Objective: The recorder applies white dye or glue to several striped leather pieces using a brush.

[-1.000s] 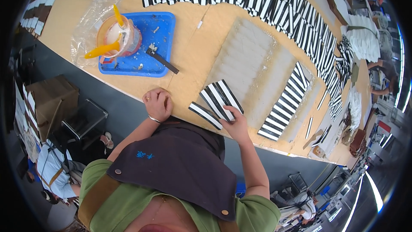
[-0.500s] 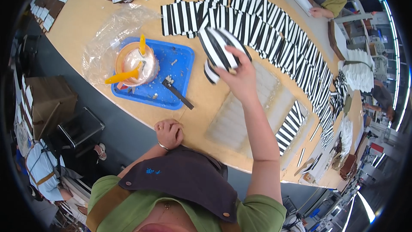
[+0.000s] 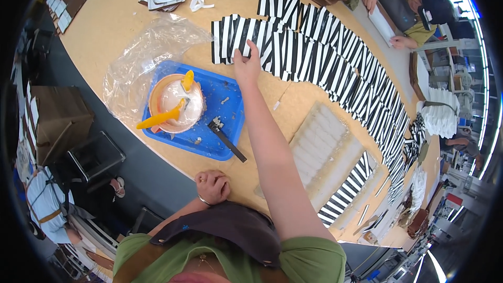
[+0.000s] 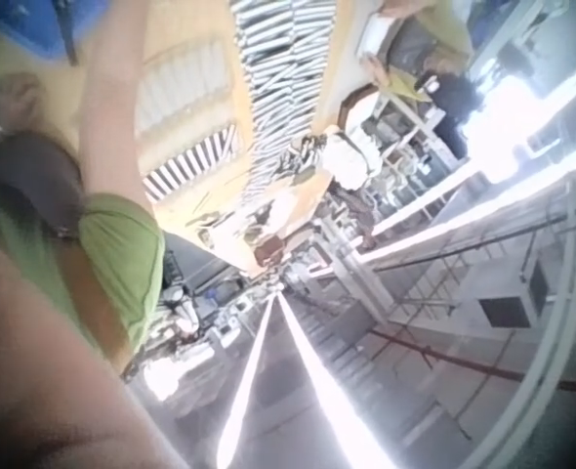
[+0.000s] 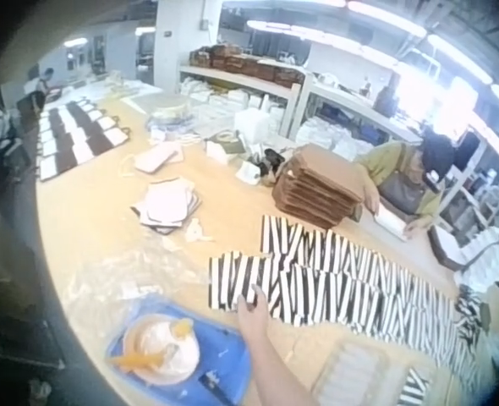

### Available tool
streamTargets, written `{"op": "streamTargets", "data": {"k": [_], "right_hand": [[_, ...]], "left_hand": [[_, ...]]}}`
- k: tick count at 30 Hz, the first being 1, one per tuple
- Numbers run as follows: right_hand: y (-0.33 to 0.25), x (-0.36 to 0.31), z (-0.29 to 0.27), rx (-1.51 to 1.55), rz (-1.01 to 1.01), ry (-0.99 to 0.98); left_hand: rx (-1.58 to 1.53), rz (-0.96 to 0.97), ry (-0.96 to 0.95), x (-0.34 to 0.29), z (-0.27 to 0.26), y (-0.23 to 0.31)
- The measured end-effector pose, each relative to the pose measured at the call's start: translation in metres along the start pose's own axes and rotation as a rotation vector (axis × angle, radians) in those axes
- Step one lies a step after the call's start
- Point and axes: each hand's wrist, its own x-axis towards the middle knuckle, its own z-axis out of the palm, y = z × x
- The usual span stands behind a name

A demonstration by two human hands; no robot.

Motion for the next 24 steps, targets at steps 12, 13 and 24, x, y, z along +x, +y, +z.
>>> {"op": "streamTargets", "data": {"k": [12,13,24], "right_hand": [[-0.027,-0.108,-0.159,-0.449,-0.091,0.125],[-0.021,-0.127,-0.184,-0.449,0.028,0.076],[0.026,-0.286,-0.503,-0.704,0.206,0.633]], "left_hand": [[-0.042,0.074,-0.073,0.002,0.006,0.003],[0.019,0.05,-0.065,0.003,0.005,0.004],[0.163,0.025,-0.247,-0.008,-0.008,0.039]]}}
